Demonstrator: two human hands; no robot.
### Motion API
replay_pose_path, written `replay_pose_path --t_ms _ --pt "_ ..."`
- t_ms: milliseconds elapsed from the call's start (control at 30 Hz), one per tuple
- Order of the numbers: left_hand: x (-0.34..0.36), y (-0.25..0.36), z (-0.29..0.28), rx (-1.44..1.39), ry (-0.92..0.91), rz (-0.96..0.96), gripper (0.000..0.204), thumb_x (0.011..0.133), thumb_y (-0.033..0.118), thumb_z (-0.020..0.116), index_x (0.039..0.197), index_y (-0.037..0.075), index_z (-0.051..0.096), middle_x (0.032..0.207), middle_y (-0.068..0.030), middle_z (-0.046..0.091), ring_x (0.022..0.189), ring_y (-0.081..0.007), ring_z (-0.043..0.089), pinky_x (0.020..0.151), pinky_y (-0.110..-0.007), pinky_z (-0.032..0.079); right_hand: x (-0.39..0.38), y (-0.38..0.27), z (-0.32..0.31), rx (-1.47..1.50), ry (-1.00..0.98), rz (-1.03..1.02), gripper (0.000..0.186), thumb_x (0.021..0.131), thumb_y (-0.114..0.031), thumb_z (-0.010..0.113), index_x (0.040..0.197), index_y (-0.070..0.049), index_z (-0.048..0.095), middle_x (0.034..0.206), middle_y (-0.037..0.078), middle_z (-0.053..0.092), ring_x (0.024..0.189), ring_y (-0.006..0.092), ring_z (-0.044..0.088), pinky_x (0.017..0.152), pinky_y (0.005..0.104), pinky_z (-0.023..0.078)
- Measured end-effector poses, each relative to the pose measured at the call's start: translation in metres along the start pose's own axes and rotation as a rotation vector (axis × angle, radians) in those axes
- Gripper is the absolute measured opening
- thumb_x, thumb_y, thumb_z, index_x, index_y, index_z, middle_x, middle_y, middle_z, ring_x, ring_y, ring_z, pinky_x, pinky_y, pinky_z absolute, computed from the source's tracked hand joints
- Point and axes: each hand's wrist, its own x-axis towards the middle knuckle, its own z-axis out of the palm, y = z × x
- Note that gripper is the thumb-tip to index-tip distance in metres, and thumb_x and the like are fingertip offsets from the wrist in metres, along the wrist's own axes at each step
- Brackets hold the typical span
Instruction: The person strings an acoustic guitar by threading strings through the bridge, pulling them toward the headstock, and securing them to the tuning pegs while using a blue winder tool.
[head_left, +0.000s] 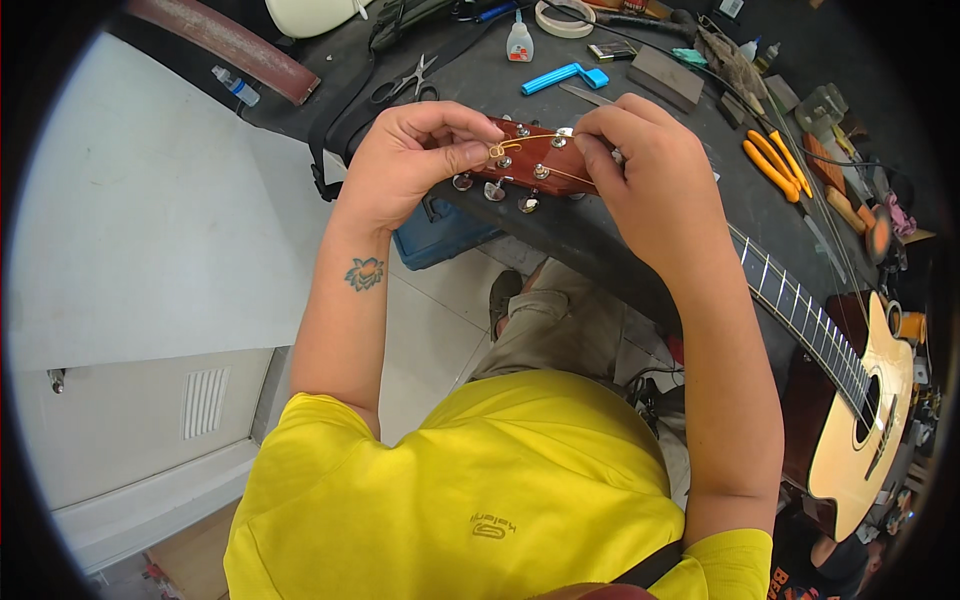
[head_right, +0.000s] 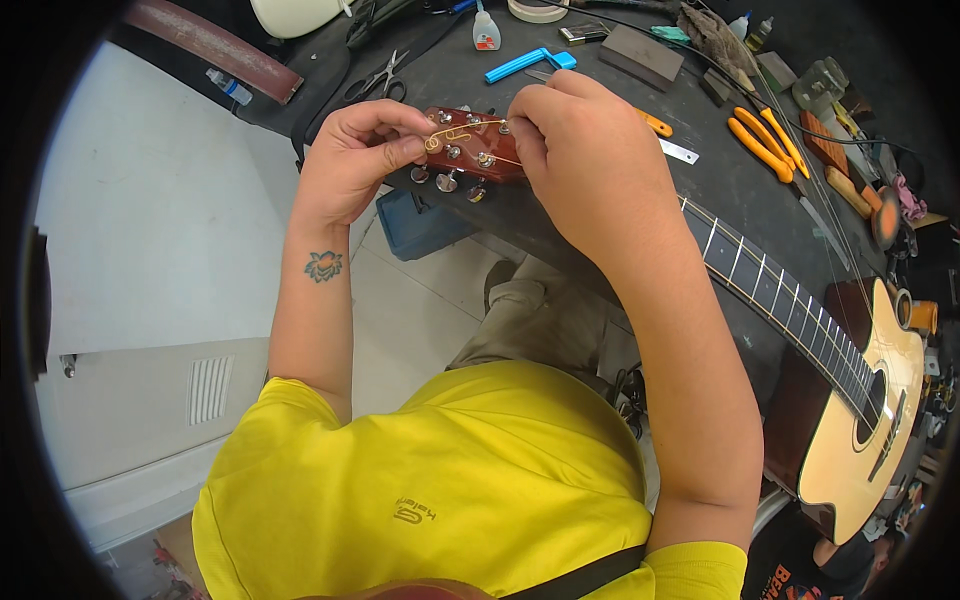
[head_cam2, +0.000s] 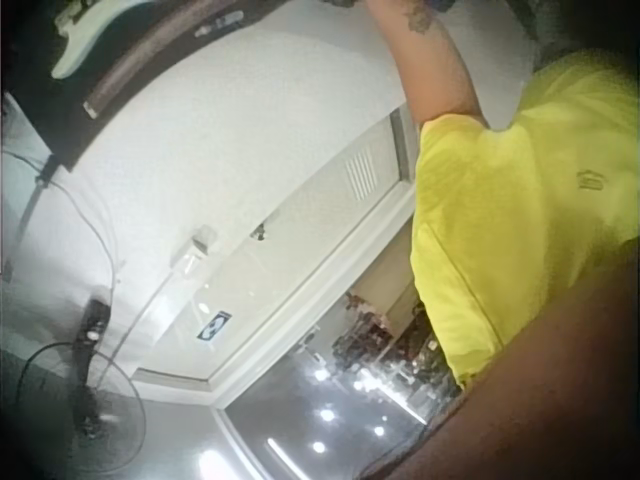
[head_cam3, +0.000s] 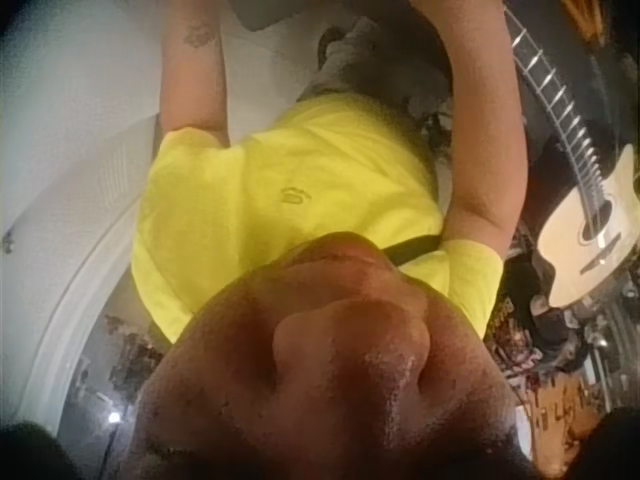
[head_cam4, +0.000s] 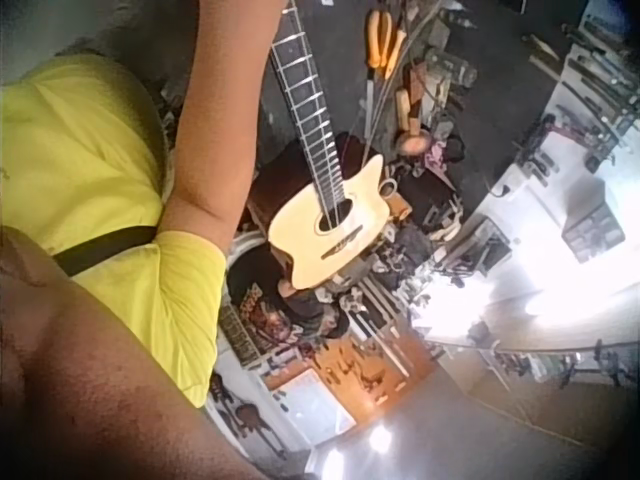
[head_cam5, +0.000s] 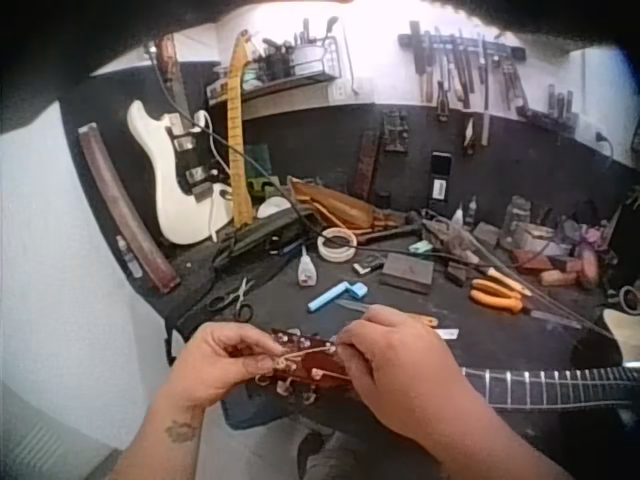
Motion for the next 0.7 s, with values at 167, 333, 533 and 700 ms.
replay_pose_path --t_ms 167,333,533,700 --pt "0.002 -0.001 0.001 0.393 0.082 0.039 0.019 0.099 0.001 0.079 0.118 0.001 0.083 0.104 -0.0054 0.084 0.093 -0.0106 0.076 0.083 -0.027 0.06 0.006 -0.003 0.004 -0.069 -0.024 -0.035 0.008 0.097 -0.01 0.074 0.103 -0.006 0.076 0.099 0.012 0.073 0.093 0.0364 0.073 0.082 0.0457 0.061" --pt "0.003 0.0 0.011 0.492 0.108 0.017 0.021 0.099 0.0 0.078 0.12 0.0 0.082 0.106 -0.0056 0.083 0.095 -0.0123 0.076 0.084 -0.028 0.06 0.027 -0.018 0.017 -0.086 -0.147 -0.179 0.011 0.098 -0.018 0.072 0.099 -0.007 0.075 0.1 0.013 0.073 0.097 0.0365 0.074 0.084 0.0487 0.061" --pt "0.002 0.001 0.014 0.415 0.11 0.007 0.04 0.1 -0.003 0.075 0.14 -0.002 0.071 0.106 -0.0076 0.082 0.1 -0.0146 0.078 0.087 -0.029 0.061 0.036 -0.009 0.033 -0.011 -0.241 -0.089 0.019 0.105 -0.019 0.067 0.106 -0.004 0.077 0.104 0.015 0.073 0.101 0.0376 0.074 0.089 0.0494 0.059" --pt "-0.001 -0.006 0.007 0.32 0.099 0.033 0.054 0.099 0.0 0.078 0.151 -0.001 0.064 0.105 -0.0068 0.082 0.096 -0.0128 0.076 0.084 -0.028 0.058 0.039 -0.015 0.033 0.029 -0.336 -0.004 0.026 0.111 -0.022 0.06 0.113 -0.002 0.078 0.11 0.016 0.074 0.108 0.0381 0.073 0.095 0.0491 0.058"
